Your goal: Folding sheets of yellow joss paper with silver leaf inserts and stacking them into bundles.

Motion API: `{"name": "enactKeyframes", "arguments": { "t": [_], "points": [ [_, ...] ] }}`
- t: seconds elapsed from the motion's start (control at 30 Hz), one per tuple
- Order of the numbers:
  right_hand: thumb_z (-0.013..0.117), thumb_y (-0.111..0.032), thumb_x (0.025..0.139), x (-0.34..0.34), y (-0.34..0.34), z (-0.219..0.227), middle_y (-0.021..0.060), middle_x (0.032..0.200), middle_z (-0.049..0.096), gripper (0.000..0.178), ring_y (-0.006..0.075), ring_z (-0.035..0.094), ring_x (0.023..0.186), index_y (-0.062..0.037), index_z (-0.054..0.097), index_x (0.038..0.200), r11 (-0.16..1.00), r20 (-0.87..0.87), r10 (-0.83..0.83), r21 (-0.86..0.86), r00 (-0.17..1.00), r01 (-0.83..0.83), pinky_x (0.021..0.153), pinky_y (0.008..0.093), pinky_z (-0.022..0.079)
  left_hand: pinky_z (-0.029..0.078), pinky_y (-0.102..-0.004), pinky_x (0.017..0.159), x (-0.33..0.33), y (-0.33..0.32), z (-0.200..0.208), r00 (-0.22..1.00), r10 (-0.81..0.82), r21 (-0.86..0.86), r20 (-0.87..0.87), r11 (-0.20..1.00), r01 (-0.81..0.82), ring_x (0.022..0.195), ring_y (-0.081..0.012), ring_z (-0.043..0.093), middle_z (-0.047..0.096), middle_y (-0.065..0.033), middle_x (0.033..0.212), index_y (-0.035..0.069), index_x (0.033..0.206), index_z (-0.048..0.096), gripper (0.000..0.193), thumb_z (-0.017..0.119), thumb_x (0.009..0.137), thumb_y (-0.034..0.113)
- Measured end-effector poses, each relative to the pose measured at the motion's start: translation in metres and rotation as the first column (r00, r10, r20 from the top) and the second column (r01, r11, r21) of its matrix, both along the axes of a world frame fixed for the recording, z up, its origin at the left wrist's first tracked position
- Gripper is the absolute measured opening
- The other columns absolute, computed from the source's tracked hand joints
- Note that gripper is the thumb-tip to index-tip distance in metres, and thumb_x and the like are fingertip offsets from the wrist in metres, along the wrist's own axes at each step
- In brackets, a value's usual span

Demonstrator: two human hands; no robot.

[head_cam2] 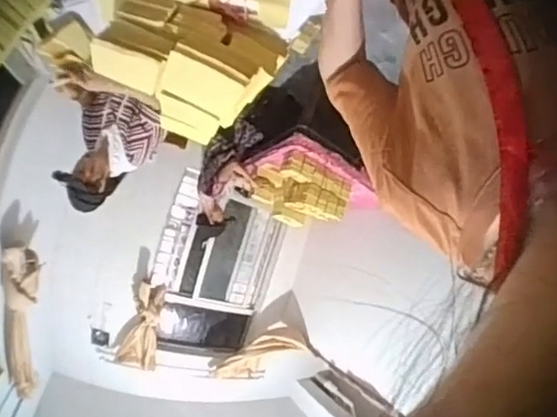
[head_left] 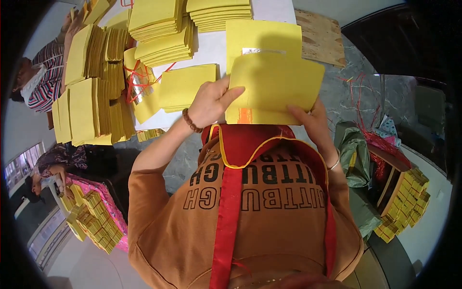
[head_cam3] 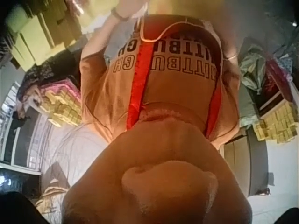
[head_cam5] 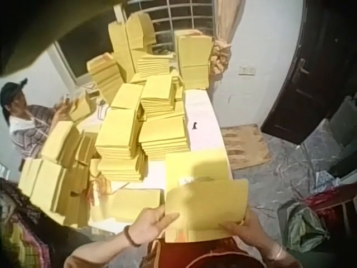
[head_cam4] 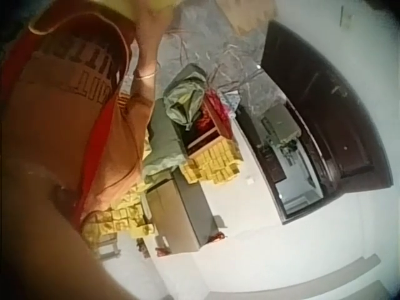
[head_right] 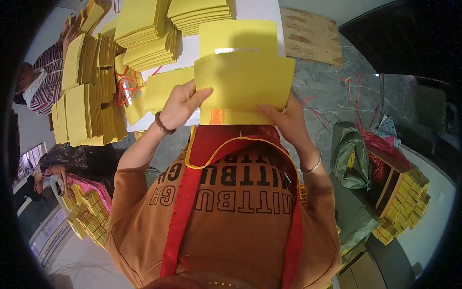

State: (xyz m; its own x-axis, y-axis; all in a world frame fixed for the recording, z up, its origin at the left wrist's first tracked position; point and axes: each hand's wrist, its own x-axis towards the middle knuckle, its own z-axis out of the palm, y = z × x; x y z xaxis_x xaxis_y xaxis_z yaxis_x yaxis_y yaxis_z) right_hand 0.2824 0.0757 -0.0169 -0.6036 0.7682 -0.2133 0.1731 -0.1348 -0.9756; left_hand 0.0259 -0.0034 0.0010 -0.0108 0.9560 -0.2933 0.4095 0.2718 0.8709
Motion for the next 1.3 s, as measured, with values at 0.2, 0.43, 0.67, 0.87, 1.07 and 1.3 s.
{"name": "enactKeyframes", "arguments": {
  "t": [0.2, 0.43, 0.67, 0.87, 1.07, 1.3],
  "points": [
    [0.065, -0.012, 0.082, -0.016, 0.0, 0.015, 0.0078, 0.115, 0.057, 0.05, 0.0146, 0.056, 0.098, -0.0003, 0.045, 0.127, 0.961, -0.047, -0.248, 0.113, 0.968, 0.252, 0.085, 0.0267, 0.044, 0.046, -0.0239, 0.064, -0.004, 0.008, -0.014, 0.951, 0.043, -0.089, 0.307, 0.996, -0.016, 0.072, -0.0056, 0.056, 0.066, -0.0045, 0.082, -0.002, 0.109, 0.058, 0.028, 0.052, 0.093, 0.02],
    [0.063, -0.01, 0.083, -0.014, 0.004, 0.003, 0.0084, 0.103, 0.064, 0.028, 0.011, 0.057, 0.094, -0.0009, 0.061, 0.11, 0.983, 0.066, -0.181, -0.011, 0.981, 0.182, 0.08, 0.0236, 0.045, 0.042, -0.0195, 0.068, 0.008, -0.002, -0.02, 0.807, 0.236, -0.115, 0.542, 0.972, -0.207, 0.078, -0.0052, 0.055, 0.064, -0.0062, 0.094, 0.003, 0.138, 0.028, 0.058, 0.056, 0.088, -0.001],
    [0.063, -0.012, 0.083, -0.017, 0.01, 0.003, 0.0088, 0.101, 0.065, 0.03, 0.0111, 0.059, 0.089, -0.0007, 0.06, 0.111, 0.992, 0.181, -0.125, 0.02, 0.976, 0.124, 0.078, 0.0243, 0.046, 0.037, -0.0186, 0.062, 0.004, -0.003, -0.025, 0.864, 0.211, -0.019, 0.457, 0.974, -0.227, 0.064, -0.0041, 0.046, 0.055, 0.0, 0.072, 0.012, 0.144, 0.014, 0.077, 0.06, 0.084, -0.003],
    [0.063, -0.013, 0.083, -0.018, 0.013, -0.004, 0.0121, 0.1, 0.066, 0.031, 0.0128, 0.06, 0.09, -0.002, 0.06, 0.112, 0.986, 0.16, -0.159, 0.065, 0.974, 0.151, 0.079, 0.0258, 0.047, 0.031, -0.0182, 0.057, 0.004, 0.0, -0.023, 0.896, 0.246, 0.016, 0.369, 0.963, -0.271, 0.057, -0.0036, 0.037, 0.042, 0.005, 0.063, 0.012, 0.144, 0.019, 0.075, 0.061, 0.084, -0.003],
    [0.063, -0.014, 0.082, -0.017, 0.015, -0.005, 0.0133, 0.101, 0.066, 0.032, 0.0155, 0.062, 0.09, -0.0028, 0.061, 0.112, 0.987, 0.218, -0.147, 0.089, 0.965, 0.131, 0.079, 0.0267, 0.047, 0.04, -0.0287, 0.067, 0.004, 0.011, 0.004, 0.965, 0.15, 0.252, -0.213, 0.963, -0.094, 0.075, -0.0149, 0.05, 0.05, -0.0068, 0.088, 0.011, 0.131, 0.044, 0.06, 0.069, 0.077, 0.013],
    [0.065, -0.018, 0.08, -0.015, 0.015, -0.005, 0.014, 0.102, 0.065, 0.034, 0.0241, 0.063, 0.092, -0.0067, 0.061, 0.111, 0.984, 0.302, -0.116, 0.165, 0.946, 0.068, 0.082, 0.032, 0.047, 0.016, -0.0516, 0.109, 0.039, 0.014, -0.007, 0.697, -0.268, 0.259, -0.665, 0.793, 0.552, 0.135, -0.0342, 0.022, 0.031, -0.0143, 0.143, 0.019, 0.136, 0.042, 0.069, 0.063, 0.076, 0.046]
  ]
}}
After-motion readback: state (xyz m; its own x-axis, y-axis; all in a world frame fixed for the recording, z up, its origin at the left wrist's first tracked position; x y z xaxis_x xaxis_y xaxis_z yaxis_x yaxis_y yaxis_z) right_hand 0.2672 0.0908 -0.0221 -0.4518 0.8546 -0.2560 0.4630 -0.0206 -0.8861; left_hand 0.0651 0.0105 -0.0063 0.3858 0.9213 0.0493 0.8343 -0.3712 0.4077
